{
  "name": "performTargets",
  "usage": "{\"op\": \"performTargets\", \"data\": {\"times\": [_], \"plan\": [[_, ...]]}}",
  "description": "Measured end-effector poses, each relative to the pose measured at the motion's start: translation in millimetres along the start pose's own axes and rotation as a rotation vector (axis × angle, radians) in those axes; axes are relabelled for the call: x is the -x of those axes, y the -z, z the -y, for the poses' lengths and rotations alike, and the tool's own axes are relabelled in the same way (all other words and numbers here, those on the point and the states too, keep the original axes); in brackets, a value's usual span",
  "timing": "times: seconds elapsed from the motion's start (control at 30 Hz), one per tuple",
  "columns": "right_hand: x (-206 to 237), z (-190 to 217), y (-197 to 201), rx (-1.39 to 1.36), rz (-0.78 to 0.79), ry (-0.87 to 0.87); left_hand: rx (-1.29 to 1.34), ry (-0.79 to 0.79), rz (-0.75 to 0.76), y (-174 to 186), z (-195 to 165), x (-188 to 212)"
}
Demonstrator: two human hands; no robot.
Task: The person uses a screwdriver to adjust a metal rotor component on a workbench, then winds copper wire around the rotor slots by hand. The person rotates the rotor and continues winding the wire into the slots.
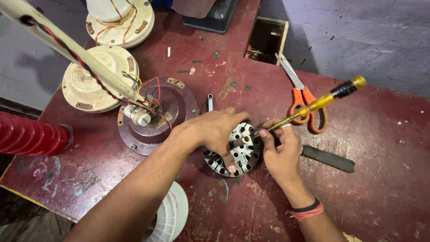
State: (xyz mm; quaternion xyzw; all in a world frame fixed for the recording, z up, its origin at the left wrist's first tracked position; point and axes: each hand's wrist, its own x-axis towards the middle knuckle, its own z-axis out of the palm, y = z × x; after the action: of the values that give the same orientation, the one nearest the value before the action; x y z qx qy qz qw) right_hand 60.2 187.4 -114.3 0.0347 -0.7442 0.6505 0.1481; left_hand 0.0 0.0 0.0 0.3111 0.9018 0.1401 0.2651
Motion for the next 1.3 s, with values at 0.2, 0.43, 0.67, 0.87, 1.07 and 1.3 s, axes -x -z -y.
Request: {"op": "performTargets", "data": {"times": [0.2, 0.43, 0.67, 0.87, 1.07, 1.3], "plan": [[-7.4, -12.2, 24.8, -0.046, -0.027, 0.007, 0.003, 0.017, -0.045, -2.5, -16.9, -24.1], [-15.5, -26.5, 48.8, -0.011, -0.069, -0.010, 0.018, 0.044, -0.070, -8.2, -28.3, -50.2], [-20.8, -36.9, 67.7, 0.035, -0.089, -0.048, 0.026, 0.034, -0.068, -11.6, -36.8, -68.0], [-29.9, -42.3, 81.5, -0.016, -0.143, -0.046, 0.031, 0.023, -0.071, -10.8, -41.4, -84.7], [-43.2, -51.9, 106.8, -0.105, -0.235, -0.074, 0.050, 0.010, -0.067, -11.9, -46.1, -107.6], [-46.8, -59.1, 112.4, -0.041, -0.094, -0.069, 0.032, -0.015, -0.072, -17.3, -53.8, -122.9]]}}
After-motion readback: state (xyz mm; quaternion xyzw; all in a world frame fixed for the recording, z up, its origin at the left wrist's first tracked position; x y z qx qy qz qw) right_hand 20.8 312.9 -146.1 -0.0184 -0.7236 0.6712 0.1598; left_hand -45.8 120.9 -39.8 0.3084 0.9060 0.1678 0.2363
